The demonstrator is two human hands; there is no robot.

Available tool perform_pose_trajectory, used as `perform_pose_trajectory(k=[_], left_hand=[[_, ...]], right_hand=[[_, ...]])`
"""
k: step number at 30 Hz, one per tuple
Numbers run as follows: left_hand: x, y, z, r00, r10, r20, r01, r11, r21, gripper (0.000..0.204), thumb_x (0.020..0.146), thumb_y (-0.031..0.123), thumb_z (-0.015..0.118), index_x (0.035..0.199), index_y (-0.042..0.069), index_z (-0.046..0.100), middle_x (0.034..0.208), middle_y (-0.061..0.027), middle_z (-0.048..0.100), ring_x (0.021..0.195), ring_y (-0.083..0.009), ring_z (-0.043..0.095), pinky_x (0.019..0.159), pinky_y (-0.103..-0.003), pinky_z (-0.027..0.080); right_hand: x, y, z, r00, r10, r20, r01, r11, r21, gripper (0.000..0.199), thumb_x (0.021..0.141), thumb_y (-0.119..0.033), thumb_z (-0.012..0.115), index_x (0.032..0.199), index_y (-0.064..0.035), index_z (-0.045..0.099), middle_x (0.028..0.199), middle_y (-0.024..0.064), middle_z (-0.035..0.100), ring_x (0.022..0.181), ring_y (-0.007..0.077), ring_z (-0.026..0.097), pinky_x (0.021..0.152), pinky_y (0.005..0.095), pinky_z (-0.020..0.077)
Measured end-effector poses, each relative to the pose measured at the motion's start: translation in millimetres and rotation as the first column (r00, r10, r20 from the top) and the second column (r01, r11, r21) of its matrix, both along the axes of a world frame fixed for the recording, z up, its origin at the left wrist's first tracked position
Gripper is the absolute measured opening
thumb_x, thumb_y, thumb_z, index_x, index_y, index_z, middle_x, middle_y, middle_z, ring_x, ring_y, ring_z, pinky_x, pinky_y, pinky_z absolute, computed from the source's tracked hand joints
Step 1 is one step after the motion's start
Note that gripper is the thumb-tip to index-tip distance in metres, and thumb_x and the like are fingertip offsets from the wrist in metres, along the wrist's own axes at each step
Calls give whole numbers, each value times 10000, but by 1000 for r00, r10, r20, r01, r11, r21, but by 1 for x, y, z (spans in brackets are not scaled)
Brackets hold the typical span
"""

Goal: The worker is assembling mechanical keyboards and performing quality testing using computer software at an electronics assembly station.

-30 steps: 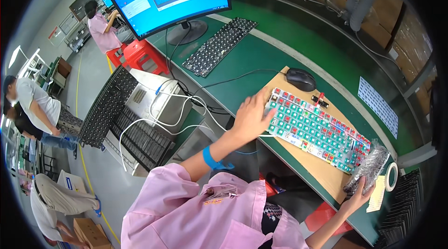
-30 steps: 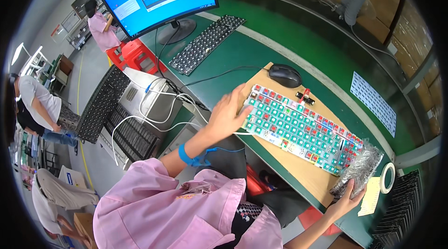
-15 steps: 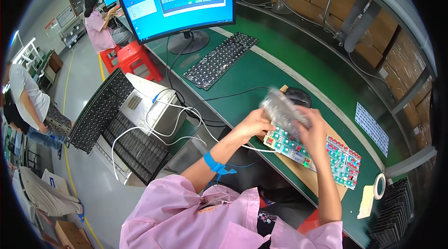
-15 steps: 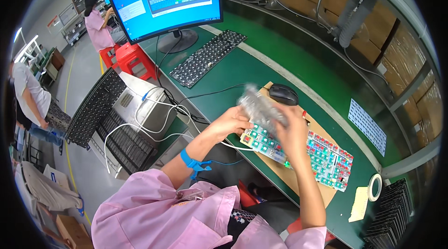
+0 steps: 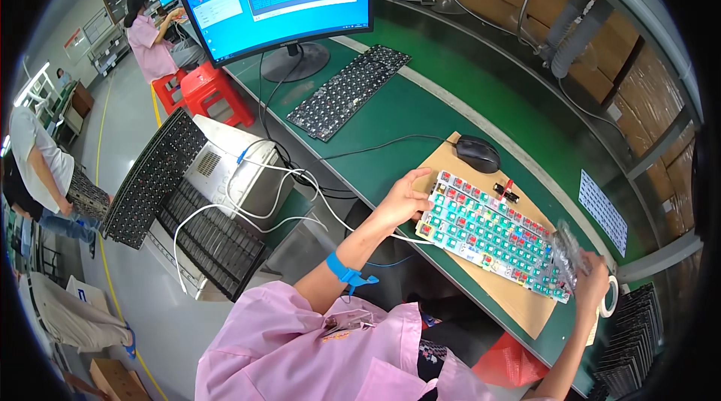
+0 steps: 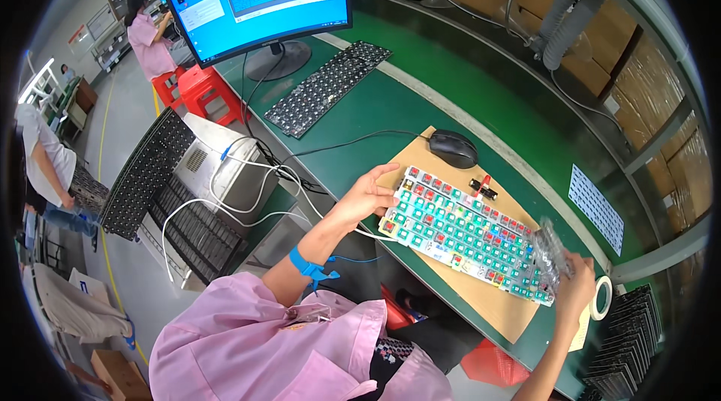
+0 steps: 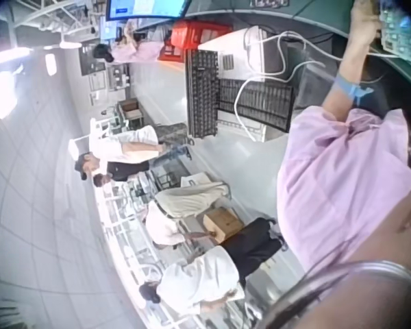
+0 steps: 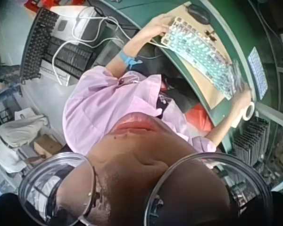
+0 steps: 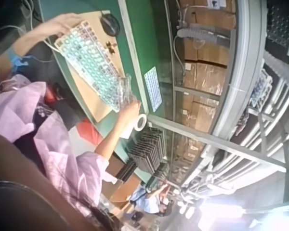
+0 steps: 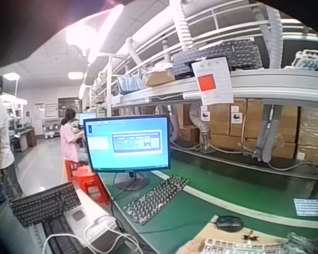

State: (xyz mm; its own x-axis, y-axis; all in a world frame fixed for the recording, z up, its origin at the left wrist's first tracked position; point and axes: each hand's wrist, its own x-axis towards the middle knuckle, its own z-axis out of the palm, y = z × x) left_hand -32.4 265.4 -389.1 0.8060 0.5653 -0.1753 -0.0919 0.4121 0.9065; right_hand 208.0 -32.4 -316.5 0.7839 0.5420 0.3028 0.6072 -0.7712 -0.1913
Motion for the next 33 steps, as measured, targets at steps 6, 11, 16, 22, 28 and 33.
perform_pose_trajectory(k=[6,11,16,22,28,33], left_hand=[[-6,8,-21,998,-45,33,42,997,69,665,735,-83,524,1320,84,255,835,-127,624,633,-114,560,509,-180,404],[1,1,-11,997,-51,63,48,997,59,670,738,-92,511,1324,81,237,831,-136,622,635,-113,557,506,-173,398],[-2,-3,-2,998,19,52,-21,999,44,669,729,-129,462,1320,54,209,770,-153,589,587,-122,534,453,-183,371],[0,4,-22,1000,-12,29,10,997,76,674,724,-124,491,1321,76,249,832,-152,622,623,-119,559,487,-177,402],[-3,2,-7,999,53,-3,-53,998,23,669,716,-127,497,1313,69,267,841,-164,623,633,-140,577,490,-190,420],[2,1,-4,1000,30,1,-31,999,34,660,714,-124,500,1307,56,274,868,-178,622,658,-161,593,501,-197,436]], right_hand=[[-60,142,19,820,550,-157,-453,792,409,297,692,21,583,980,-49,612,870,93,548,682,195,514,663,274,431],[-56,189,-18,785,609,-111,-582,787,203,339,672,28,578,982,-100,631,826,74,519,670,217,512,608,292,425],[-51,180,-25,752,628,-199,-568,771,286,343,640,74,558,925,-97,639,824,78,508,673,232,510,612,304,429],[-58,147,-9,726,662,-188,-535,715,451,383,590,129,539,909,-62,632,821,73,498,675,220,494,634,295,422],[-41,92,-19,846,495,-199,-437,857,273,380,549,157,516,873,-17,611,835,88,497,718,230,504,664,282,419],[35,-40,-37,996,47,-73,-36,989,146,342,616,84,547,941,-24,566,859,124,534,753,283,532,700,329,426]])
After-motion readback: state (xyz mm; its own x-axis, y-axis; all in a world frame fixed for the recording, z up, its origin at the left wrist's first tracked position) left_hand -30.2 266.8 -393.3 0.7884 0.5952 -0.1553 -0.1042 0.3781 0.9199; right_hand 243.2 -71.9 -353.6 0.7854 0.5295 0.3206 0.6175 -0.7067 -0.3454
